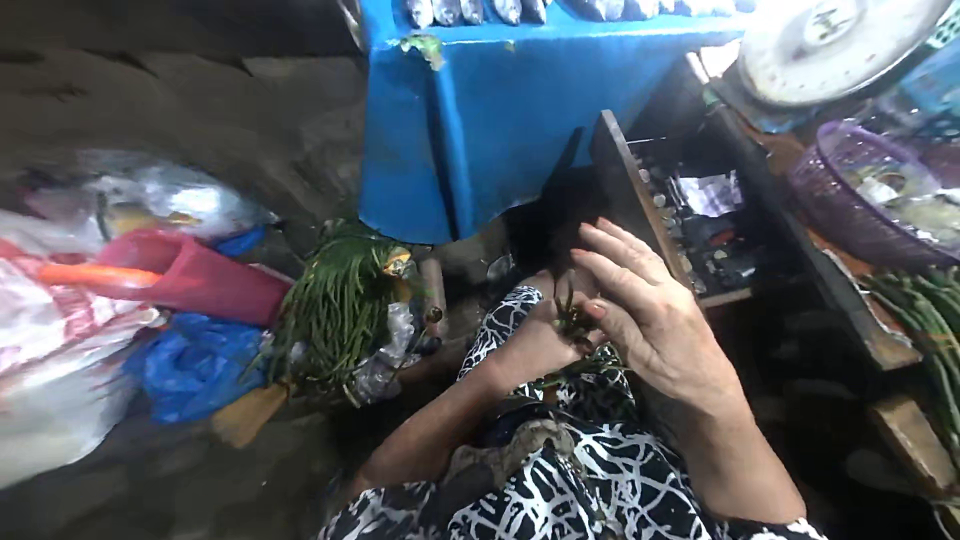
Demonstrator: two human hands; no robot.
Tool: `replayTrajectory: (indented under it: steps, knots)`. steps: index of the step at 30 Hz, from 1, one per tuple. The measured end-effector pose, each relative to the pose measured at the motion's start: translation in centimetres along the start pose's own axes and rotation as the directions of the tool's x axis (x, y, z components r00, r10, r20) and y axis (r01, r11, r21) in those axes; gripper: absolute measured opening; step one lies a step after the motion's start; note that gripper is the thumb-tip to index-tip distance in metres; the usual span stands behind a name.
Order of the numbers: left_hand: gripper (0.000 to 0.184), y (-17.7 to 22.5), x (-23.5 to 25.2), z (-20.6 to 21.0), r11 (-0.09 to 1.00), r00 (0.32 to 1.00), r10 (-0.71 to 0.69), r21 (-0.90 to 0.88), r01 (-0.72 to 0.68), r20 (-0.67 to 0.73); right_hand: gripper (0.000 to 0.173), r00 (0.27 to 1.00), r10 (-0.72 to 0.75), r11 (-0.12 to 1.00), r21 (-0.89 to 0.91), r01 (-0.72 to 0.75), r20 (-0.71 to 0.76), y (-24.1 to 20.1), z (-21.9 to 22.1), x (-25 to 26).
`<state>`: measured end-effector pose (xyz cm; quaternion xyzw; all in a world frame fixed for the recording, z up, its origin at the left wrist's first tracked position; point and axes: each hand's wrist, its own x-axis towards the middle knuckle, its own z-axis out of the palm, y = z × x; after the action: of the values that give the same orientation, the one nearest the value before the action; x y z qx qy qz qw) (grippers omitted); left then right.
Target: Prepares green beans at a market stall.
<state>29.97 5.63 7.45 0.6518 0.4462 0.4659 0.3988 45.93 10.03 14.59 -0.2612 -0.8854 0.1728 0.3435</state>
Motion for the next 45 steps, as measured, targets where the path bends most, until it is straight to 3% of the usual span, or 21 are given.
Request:
replayTrajectory:
  steps: [5,8,11,14,17,20,23,25,28,31,33,35,37,40,43,45]
  knots:
    - [0.044,0.9,-0.4,-0.2,0.999,0.998,-0.045,-0.013,0.046,0.050,0.049,0.982,0.062,0.996,-0.067,-0.051,0.180,0.4,3.0,-0.7]
    - [0.033,0.8,-0.1,-0.1,0.998,0.996,-0.064,-0.021,0.065,0.059,0.049,0.997,0.052,0.998,-0.042,-0.049,0.051,-0.6,0.2,-0.6]
    - [0.029,1.3,0.0,-0.2,1.000,0.999,-0.019,0.015,0.018,0.039,0.060,1.000,-0.016,0.998,-0.063,0.016,-0.003,-0.4,-0.3,-0.3]
    - [0.041,0.1,-0.8,0.1,0.997,0.995,-0.077,0.019,0.076,0.056,0.073,0.990,-0.015,0.988,-0.149,0.036,0.141,0.6,3.4,-0.8]
    - [0.043,0.3,-0.5,0.2,0.989,0.994,-0.111,-0.099,0.113,0.020,0.079,0.975,0.028,0.998,-0.060,-0.016,0.221,0.3,2.1,-1.0]
    - [0.031,1.5,0.3,-0.3,0.998,1.000,-0.021,-0.056,0.021,0.007,0.088,0.993,-0.012,0.997,-0.070,0.020,0.114,-0.2,0.5,-0.5]
    - [0.043,2.4,0.0,-0.5,0.996,0.996,-0.090,-0.020,0.090,-0.027,0.098,0.998,-0.055,0.993,-0.106,0.059,0.038,0.5,4.0,-0.1]
    - [0.046,1.2,-0.2,0.0,0.992,0.985,-0.122,-0.039,0.118,-0.121,0.100,0.999,-0.027,1.000,-0.014,0.026,-0.029,1.1,6.4,-0.6]
    - [0.035,0.8,-0.2,-0.4,0.964,0.947,-0.183,-0.236,0.121,-0.265,0.107,0.990,0.129,0.952,0.289,-0.105,-0.065,1.2,7.8,-1.3]
    - [0.016,0.5,1.3,-1.0,0.775,0.865,-0.235,-0.623,-0.109,-0.444,0.125,0.952,0.292,0.793,0.532,-0.296,0.094,1.3,9.2,-2.1]
    - [0.017,0.3,1.8,-2.1,0.590,0.850,-0.269,-0.775,-0.226,-0.453,0.116,0.878,0.364,0.690,0.544,-0.479,0.312,1.5,9.7,-2.5]
    - [0.017,0.0,1.6,-3.0,0.482,0.858,-0.280,-0.836,-0.262,-0.430,0.075,0.766,0.462,0.630,0.443,-0.638,0.446,1.1,9.9,-2.1]
    - [0.020,0.0,1.4,-3.3,0.444,0.852,-0.293,-0.851,-0.280,-0.433,0.044,0.716,0.516,0.658,0.318,-0.683,0.470,0.7,9.8,-1.5]
    - [0.036,0.2,1.5,-3.4,0.547,0.820,-0.309,-0.795,-0.261,-0.481,0.027,0.741,0.541,0.769,0.123,-0.627,0.398,0.4,9.2,-0.7]
    - [0.065,-0.3,0.8,-2.9,0.788,0.898,-0.220,-0.612,-0.066,-0.381,0.018,0.787,0.541,0.814,0.048,-0.579,0.297,0.6,9.1,-0.4]
    - [0.050,-1.3,0.3,-1.9,0.828,0.945,-0.234,-0.556,0.071,-0.228,0.026,0.826,0.507,0.854,-0.011,-0.521,0.248,0.7,8.8,-0.1]
